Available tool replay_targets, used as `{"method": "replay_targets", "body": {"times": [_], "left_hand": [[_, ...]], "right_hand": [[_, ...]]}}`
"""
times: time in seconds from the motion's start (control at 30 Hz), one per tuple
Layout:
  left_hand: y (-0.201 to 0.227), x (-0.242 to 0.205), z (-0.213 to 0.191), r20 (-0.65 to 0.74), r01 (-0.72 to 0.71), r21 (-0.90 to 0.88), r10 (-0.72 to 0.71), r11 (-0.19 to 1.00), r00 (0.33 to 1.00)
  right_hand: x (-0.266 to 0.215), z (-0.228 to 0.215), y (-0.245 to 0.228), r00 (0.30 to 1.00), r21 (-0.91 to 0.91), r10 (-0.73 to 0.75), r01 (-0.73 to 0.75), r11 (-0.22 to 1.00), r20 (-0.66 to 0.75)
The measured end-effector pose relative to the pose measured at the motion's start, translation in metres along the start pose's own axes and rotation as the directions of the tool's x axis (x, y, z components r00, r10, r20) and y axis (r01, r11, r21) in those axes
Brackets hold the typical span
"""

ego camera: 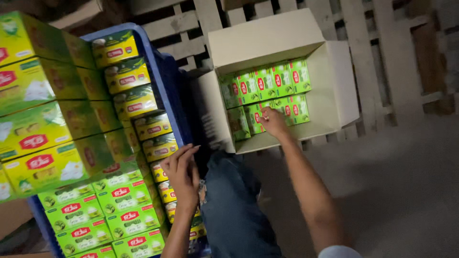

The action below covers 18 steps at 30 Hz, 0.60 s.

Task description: The person repeatedly picks up small green and yellow boxes from a cardboard box and places them into a blue crate resting on their lap. The person arranges the boxes in rows within the crate.

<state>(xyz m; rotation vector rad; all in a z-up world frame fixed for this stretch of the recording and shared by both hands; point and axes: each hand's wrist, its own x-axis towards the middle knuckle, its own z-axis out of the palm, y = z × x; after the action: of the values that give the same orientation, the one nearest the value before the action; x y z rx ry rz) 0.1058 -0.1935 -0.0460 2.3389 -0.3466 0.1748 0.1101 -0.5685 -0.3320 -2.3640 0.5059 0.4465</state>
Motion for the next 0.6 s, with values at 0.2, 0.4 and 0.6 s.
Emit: {"method": "replay_targets", "body": {"times": [0.2, 0.4, 0.6], "left_hand": [[0.015, 0.001, -0.008, 0.032, 0.060, -0.017, -0.059, 0.998, 0.998], [0.016, -0.001, -0.010, 0.034, 0.059, 0.012, -0.059, 0.998, 0.998], [0.017, 0.000, -0.012, 0.031, 0.085, -0.008, -0.085, 0.996, 0.996]], "right_hand": [[0.022, 0.025, -0.076, 0.925, -0.039, 0.226, -0.225, 0.974, 0.305], [0.023, 0.061, -0.106, 0.902, -0.080, 0.393, -0.385, 0.919, 0.177], [0.023, 0.062, -0.110, 0.905, -0.090, 0.423, -0.418, 0.904, 0.052]]}}
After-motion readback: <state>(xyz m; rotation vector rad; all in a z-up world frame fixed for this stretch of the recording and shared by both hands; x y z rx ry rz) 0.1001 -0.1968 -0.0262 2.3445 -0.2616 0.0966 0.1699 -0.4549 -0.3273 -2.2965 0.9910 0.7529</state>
